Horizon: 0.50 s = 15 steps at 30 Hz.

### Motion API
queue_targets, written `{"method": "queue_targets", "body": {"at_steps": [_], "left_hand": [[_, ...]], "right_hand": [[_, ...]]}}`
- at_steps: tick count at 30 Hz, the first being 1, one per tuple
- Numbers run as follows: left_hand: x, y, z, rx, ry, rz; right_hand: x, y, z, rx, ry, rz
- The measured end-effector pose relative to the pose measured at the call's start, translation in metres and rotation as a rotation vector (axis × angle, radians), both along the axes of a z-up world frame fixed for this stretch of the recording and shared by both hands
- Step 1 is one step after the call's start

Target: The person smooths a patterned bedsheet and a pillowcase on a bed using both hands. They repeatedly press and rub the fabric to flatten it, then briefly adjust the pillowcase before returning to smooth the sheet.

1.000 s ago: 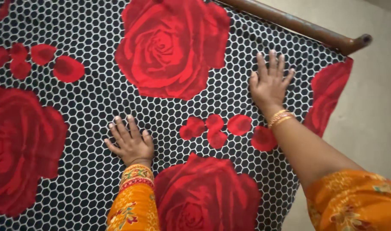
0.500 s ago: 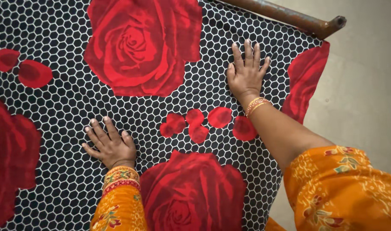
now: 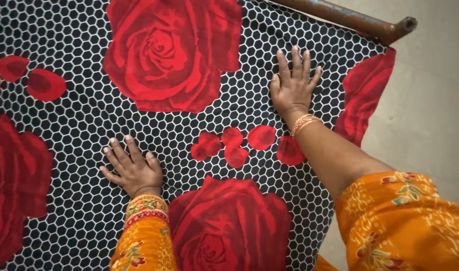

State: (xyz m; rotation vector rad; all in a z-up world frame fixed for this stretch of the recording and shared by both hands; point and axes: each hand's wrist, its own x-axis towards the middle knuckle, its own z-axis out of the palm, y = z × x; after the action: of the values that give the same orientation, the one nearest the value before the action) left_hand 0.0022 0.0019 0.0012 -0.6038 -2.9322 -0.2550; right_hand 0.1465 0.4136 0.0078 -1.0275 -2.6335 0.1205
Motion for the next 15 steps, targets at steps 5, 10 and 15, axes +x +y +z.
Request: {"method": "queue_targets", "body": {"at_steps": [5,10,15], "left_hand": [[-0.002,-0.003,-0.006,-0.006,0.036,-0.015],[-0.004,-0.006,-0.012,-0.016,0.056,-0.004],[-0.004,-0.006,-0.015,-0.027,0.082,-0.008]], "right_hand": [[0.0,0.001,-0.001,-0.004,0.012,0.01],[0.0,0.0,0.0,-0.018,0.014,0.024],[0.0,0.0,-0.001,-0.024,0.02,0.015]]}}
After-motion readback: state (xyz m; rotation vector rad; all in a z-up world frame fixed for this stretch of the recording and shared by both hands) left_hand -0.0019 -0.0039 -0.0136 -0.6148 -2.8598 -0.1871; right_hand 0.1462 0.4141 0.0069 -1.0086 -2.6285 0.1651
